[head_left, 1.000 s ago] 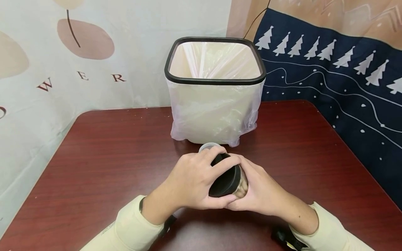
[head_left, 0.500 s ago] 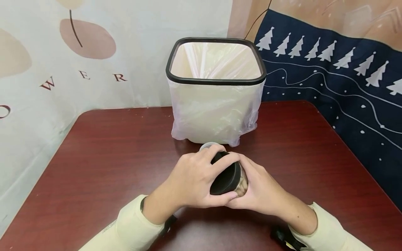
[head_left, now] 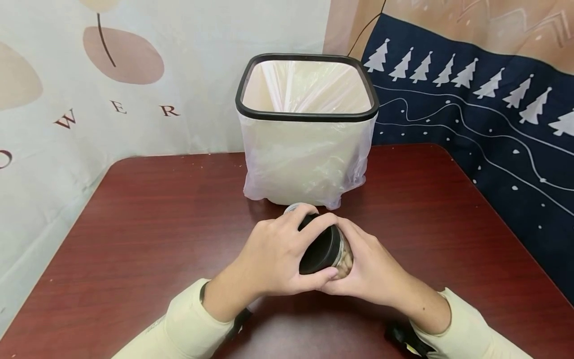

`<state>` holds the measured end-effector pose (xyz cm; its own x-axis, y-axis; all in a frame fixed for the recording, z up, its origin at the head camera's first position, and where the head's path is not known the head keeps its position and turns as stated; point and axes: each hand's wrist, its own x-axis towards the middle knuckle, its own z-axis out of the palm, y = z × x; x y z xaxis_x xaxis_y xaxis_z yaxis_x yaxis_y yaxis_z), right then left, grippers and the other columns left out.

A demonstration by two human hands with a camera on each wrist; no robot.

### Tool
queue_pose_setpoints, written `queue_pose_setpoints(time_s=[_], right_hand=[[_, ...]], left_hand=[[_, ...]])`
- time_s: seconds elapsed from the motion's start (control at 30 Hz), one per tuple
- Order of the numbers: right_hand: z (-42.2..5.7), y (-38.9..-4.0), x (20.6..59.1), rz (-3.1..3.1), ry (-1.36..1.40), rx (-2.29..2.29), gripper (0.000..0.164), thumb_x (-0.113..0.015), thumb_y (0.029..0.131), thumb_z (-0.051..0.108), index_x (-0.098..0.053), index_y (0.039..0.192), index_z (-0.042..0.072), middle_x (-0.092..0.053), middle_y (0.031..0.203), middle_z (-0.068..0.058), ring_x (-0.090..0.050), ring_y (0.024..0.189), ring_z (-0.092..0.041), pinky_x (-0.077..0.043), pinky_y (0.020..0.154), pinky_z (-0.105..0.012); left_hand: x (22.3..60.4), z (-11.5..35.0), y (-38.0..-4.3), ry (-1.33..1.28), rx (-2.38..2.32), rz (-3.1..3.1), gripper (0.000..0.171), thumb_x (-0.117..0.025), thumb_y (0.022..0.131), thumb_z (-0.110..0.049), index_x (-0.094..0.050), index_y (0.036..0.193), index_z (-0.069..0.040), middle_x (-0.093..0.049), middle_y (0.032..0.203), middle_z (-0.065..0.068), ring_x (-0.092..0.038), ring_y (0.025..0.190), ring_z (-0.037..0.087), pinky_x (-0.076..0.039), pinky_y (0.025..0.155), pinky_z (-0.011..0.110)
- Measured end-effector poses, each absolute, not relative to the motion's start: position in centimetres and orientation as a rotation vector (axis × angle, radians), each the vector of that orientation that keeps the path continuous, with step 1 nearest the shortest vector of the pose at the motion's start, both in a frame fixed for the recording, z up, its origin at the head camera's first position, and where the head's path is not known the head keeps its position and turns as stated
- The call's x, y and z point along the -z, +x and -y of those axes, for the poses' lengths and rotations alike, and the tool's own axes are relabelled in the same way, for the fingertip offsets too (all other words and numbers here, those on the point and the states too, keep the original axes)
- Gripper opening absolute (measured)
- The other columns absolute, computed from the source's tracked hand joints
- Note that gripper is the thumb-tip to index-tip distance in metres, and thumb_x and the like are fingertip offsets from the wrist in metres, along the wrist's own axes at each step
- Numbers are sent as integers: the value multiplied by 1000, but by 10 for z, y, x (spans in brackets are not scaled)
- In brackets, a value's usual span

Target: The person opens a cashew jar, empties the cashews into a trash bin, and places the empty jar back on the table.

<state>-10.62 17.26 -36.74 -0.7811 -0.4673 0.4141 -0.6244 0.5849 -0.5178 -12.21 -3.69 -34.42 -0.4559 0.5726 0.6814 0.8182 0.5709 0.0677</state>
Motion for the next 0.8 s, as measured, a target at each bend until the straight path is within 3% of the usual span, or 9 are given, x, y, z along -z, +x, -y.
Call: queue_pose_setpoints(time_s=[0.8], right_hand=[[-173, -106, 366, 2577, 842, -994, 100, -94, 60, 39, -46, 144, 15, -60, 132, 2, -63, 108, -11, -56, 89, -33]], left_hand=[[340, 42, -123, -1080, 557, 2246, 67, -68, 78, -60, -55, 132, -23, -58, 113, 0, -64, 82, 11, -52, 51, 29]])
